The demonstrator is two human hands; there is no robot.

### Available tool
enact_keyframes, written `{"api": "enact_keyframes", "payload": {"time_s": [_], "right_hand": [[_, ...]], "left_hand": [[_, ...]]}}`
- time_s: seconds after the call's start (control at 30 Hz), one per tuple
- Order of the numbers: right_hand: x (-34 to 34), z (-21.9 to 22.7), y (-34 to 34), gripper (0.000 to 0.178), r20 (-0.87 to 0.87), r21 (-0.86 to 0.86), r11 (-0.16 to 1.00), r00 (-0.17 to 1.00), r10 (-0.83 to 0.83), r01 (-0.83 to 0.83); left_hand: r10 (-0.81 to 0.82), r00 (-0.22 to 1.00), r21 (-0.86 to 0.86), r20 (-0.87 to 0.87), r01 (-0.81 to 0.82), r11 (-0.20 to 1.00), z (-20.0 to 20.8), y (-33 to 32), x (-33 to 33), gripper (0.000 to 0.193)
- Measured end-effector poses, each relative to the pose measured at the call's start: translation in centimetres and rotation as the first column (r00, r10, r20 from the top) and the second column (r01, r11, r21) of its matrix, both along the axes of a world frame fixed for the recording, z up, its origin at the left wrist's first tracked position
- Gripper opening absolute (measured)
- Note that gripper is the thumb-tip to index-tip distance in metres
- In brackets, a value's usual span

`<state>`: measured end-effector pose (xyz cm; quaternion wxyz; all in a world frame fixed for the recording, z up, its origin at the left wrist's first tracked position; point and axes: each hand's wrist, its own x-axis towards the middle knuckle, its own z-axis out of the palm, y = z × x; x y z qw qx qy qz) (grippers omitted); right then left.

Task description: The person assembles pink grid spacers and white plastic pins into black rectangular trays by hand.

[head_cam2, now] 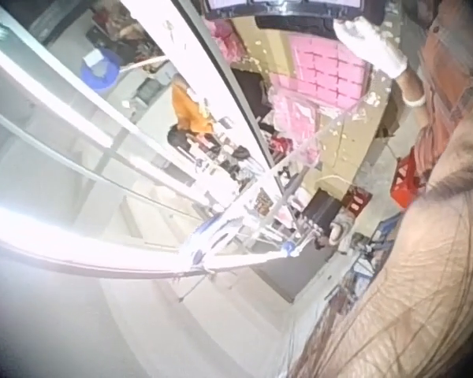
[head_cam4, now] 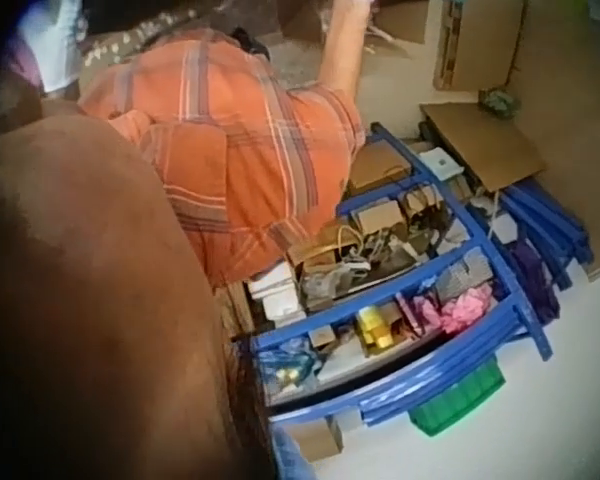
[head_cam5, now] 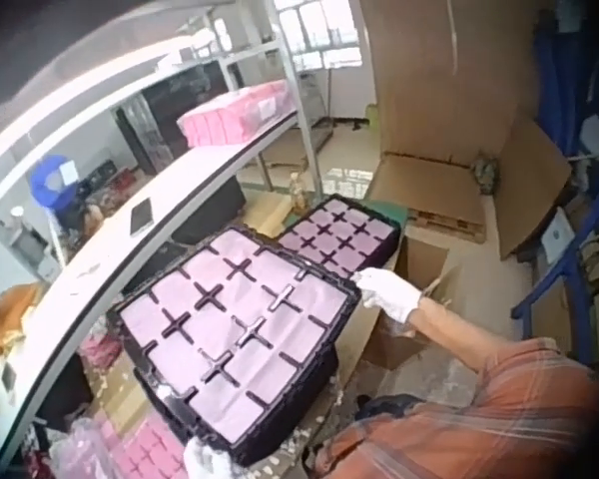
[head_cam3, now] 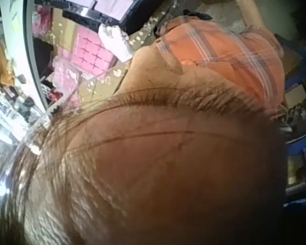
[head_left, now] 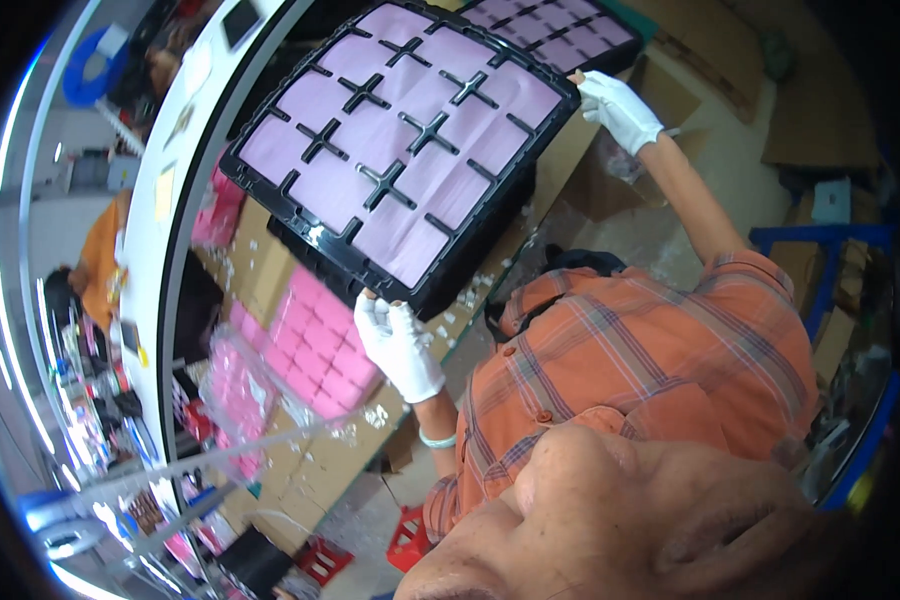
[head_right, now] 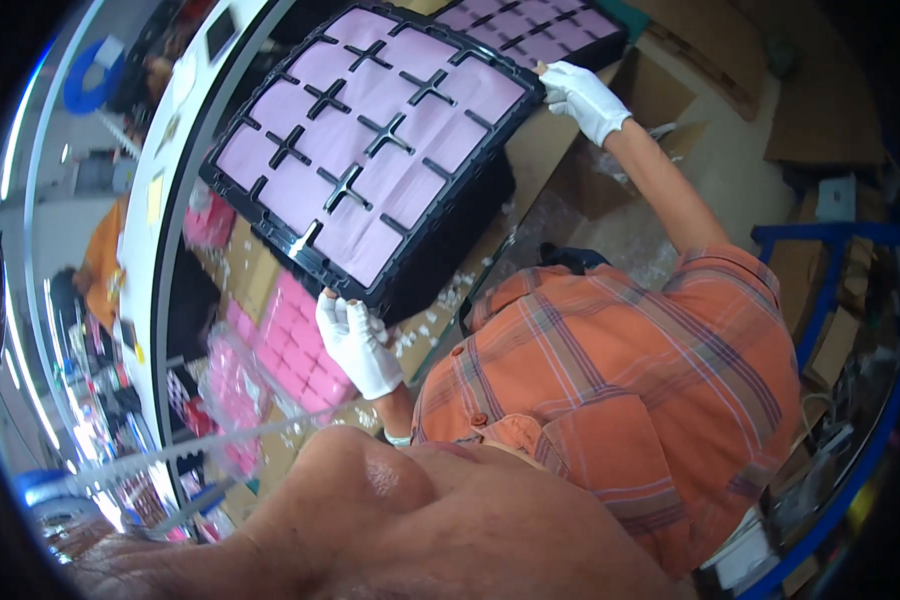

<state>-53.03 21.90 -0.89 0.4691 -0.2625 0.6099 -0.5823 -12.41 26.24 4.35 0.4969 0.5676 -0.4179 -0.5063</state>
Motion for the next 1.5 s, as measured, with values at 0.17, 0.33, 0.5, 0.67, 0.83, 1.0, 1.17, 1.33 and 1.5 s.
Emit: {"api": "enact_keyframes", "payload": {"time_s": [0.17, 0.33, 0.5, 0.67, 0.83, 1.0, 1.17, 1.33, 1.5], "right_hand": [[-16.4, -3.2, 0.6, 0.052, -0.024, -0.052, 0.946, 0.946, -0.322, 0.321], [-32.1, -7.4, 0.1, 0.068, -0.159, -0.014, 0.853, 0.841, -0.516, 0.521], [-37.7, -13.8, -3.4, 0.067, -0.389, 0.115, 0.815, 0.780, -0.489, 0.568], [-40.4, -20.1, -5.2, 0.073, -0.363, 0.247, 0.801, 0.818, -0.445, 0.545], [-37.4, -21.5, -9.3, 0.075, -0.501, 0.292, 0.823, 0.811, -0.303, 0.488], [-39.6, -23.0, -9.3, 0.075, -0.604, 0.371, 0.809, 0.780, -0.162, 0.456], [-40.4, -23.1, -8.7, 0.060, -0.437, 0.219, 0.928, 0.881, -0.182, 0.300], [-35.8, -22.0, -3.7, 0.061, -0.273, 0.282, 0.868, 0.902, -0.335, 0.408], [-28.1, -20.5, -1.2, 0.047, -0.245, 0.236, 0.886, 0.906, -0.344, 0.400]], "left_hand": [[-0.241, 0.934, -0.079, -0.264, 0.229, 0.970, -0.1, -2.4, -15.6, 0.043], [-0.288, 0.874, -0.106, -0.390, 0.268, 0.957, -9.0, -6.5, -29.8, 0.042], [-0.174, 0.933, 0.043, -0.316, 0.197, 0.979, -16.9, -13.2, -37.1, 0.042], [0.038, 0.979, 0.316, -0.203, 0.029, 0.948, -21.8, -15.6, -40.8, 0.033], [0.119, 0.971, 0.270, -0.209, -0.059, 0.961, -26.0, -17.8, -40.3, 0.039], [0.161, 0.961, 0.396, -0.224, -0.061, 0.916, -25.1, -18.0, -40.0, 0.049], [-0.106, 0.985, 0.151, 0.139, 0.085, 0.985, -26.4, -12.9, -39.1, 0.040], [-0.855, 0.423, 0.212, -0.302, 0.904, 0.372, -18.9, -3.4, -23.6, 0.026], [-0.507, 0.850, 0.447, -0.143, 0.512, 0.733, -15.4, 4.0, -1.9, 0.031]]}}
